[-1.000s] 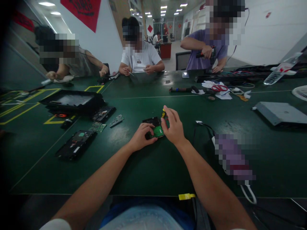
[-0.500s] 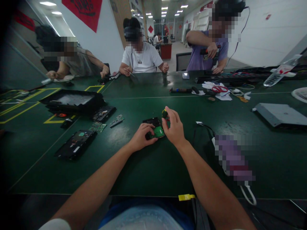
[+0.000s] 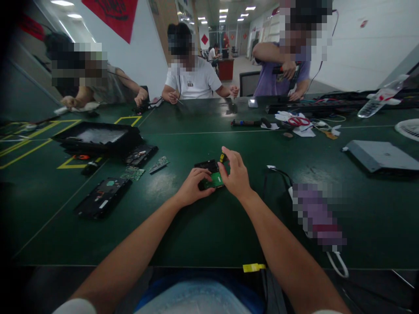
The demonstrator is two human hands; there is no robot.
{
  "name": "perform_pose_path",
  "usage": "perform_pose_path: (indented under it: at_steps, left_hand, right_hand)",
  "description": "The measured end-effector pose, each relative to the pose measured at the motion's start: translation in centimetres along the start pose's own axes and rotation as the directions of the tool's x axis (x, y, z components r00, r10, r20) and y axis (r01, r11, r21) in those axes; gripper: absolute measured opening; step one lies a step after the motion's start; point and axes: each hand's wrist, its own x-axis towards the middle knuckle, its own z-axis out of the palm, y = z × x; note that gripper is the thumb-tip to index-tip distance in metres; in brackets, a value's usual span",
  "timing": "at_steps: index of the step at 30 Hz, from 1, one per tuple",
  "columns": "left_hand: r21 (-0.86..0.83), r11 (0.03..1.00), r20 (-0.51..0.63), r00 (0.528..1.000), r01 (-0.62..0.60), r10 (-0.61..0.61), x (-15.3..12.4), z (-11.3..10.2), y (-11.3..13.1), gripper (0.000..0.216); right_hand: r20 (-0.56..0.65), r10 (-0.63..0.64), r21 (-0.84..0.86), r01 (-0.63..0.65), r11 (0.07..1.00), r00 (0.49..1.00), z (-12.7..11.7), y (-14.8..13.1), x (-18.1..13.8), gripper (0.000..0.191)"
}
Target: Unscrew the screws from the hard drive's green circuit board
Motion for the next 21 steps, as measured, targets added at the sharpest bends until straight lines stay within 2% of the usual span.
perform_pose_path:
  at_steps: [11, 21]
  left_hand:
    - [-0.012, 1.0, 0.012, 1.0, 0.01, -0.01, 0.0, -0.4, 0.3, 0.03]
    - [-0.016, 1.0, 0.019, 0.999, 0.027, -0.026, 0.0, -0.4, 0.2, 0.03]
  right_hand:
    - [0.15, 0.044, 0.06, -0.054, 0.997, 0.988, 0.0, 0.0, 1.2, 0.063]
    - [0.09, 0.04, 0.095, -0.048, 0.994, 0.995, 0.6, 0.5, -0.1, 0.065]
